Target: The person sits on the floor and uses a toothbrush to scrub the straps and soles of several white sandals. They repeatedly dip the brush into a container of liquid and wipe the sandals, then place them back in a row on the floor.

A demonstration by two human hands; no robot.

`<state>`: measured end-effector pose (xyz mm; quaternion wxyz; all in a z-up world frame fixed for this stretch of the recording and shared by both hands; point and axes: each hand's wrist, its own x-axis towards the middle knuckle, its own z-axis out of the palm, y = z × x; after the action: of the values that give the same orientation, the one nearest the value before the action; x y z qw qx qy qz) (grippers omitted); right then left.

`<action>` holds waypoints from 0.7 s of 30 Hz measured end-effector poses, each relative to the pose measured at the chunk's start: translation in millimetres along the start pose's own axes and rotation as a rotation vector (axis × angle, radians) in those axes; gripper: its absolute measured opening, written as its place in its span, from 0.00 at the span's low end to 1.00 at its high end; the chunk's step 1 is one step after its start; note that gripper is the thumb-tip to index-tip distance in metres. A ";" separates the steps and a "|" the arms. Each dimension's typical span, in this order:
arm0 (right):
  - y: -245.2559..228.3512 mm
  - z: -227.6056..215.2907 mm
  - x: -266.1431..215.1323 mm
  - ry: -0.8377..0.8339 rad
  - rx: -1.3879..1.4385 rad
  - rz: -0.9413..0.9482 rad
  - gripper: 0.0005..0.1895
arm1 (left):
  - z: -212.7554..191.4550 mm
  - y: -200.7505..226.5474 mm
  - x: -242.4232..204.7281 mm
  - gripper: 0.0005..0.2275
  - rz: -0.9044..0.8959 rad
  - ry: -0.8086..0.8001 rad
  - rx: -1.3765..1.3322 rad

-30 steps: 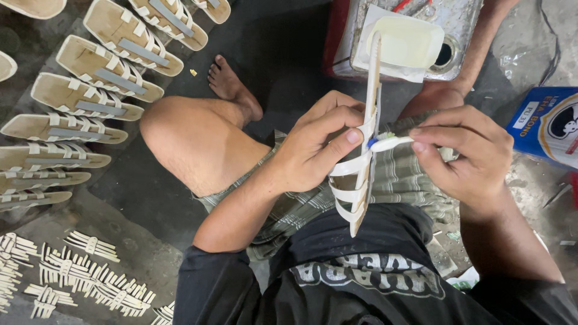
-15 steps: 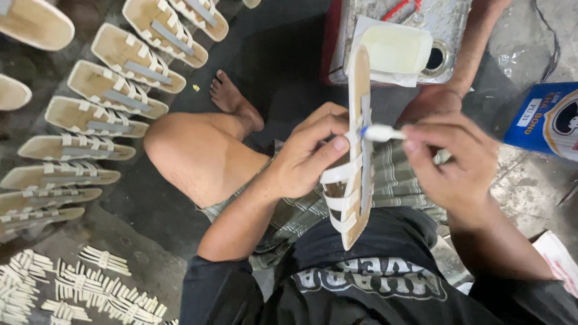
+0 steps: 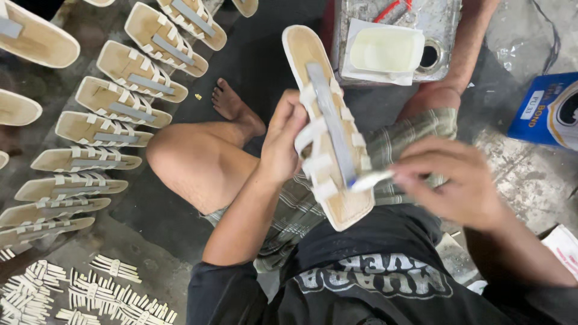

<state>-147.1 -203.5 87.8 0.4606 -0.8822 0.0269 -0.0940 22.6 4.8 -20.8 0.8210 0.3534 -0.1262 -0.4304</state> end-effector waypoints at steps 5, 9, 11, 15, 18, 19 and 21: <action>54.1 -13.4 36.1 0.237 -0.642 0.000 0.03 | 12.1 8.1 10.6 0.20 -0.063 -0.085 -0.394; 105.8 0.8 67.4 0.166 -0.983 0.006 0.03 | 16.4 12.7 12.4 0.21 -0.084 -0.116 -0.304; 111.7 2.2 72.5 0.123 -1.105 -0.022 0.02 | 14.6 10.9 11.7 0.21 -0.101 -0.059 -0.175; 108.1 -8.2 55.0 0.113 -1.133 -0.021 0.02 | 7.4 7.6 5.6 0.15 -0.128 -0.059 -0.110; 84.5 -25.3 34.5 -0.029 -1.160 0.072 0.05 | 5.4 7.9 2.3 0.11 -0.066 -0.080 0.054; 76.9 -30.5 30.4 -0.119 -1.195 0.124 0.08 | 5.8 10.0 1.3 0.08 0.000 -0.111 0.138; 61.8 -35.1 23.6 -0.048 -0.945 0.213 0.04 | 8.7 12.5 0.6 0.05 0.011 -0.093 0.246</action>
<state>-128.2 -270.6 60.2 0.0172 -0.9891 0.1462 -0.0034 26.2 5.0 -6.0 0.7669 0.4303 -0.2181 -0.4232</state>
